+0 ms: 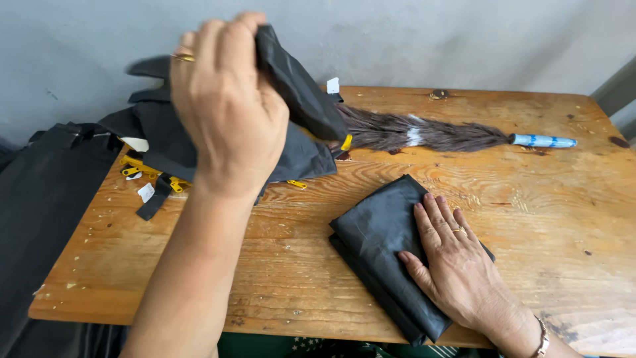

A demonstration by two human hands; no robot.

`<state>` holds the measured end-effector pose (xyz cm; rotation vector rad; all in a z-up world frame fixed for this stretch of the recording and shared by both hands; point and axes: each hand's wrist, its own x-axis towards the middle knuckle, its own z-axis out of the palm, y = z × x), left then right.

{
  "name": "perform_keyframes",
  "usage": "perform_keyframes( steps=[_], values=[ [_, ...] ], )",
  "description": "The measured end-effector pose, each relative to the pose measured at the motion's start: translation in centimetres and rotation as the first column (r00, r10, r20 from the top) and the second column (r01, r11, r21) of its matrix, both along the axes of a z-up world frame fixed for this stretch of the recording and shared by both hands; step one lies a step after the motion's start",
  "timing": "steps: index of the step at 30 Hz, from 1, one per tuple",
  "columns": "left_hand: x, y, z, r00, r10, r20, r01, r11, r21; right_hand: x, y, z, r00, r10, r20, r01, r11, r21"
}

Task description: The person folds a black fabric bag on a wooden table, aligning edges and rolling it into a compact bundle. They secure the bundle using a yellow strap and place it into a blue crate. The person then picks up another black bag from a nearby pile.

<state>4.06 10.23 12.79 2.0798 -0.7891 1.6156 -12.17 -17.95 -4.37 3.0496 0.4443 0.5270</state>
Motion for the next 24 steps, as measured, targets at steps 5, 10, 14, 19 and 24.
perform_keyframes(
  steps=[5,10,14,19,24],
  values=[
    [-2.4,-0.6,1.4,1.0,0.007,0.022,-0.006,0.999,-0.051,-0.1,0.1,0.1,1.0,-0.008,-0.003,0.008,1.0,0.009],
    [-1.5,-3.0,0.4,0.987,-0.156,-0.048,0.148,0.98,-0.135,-0.4,0.0,0.5,0.994,-0.047,-0.097,0.059,0.99,0.13],
    [0.4,-4.4,-0.1,0.75,-0.34,-0.568,0.226,0.938,-0.263,-0.8,-0.4,0.3,0.989,-0.05,-0.14,0.071,0.987,0.147],
    [4.6,-7.1,-4.5,0.503,-0.284,-0.816,0.142,0.959,-0.246,-0.6,-1.0,-0.6,0.997,0.028,-0.073,-0.02,0.993,0.117],
    [6.0,-7.9,-8.1,0.343,-0.149,-0.928,-0.142,0.968,-0.208,-0.7,-0.3,1.3,0.997,0.017,-0.082,-0.007,0.991,0.131]
  ],
)
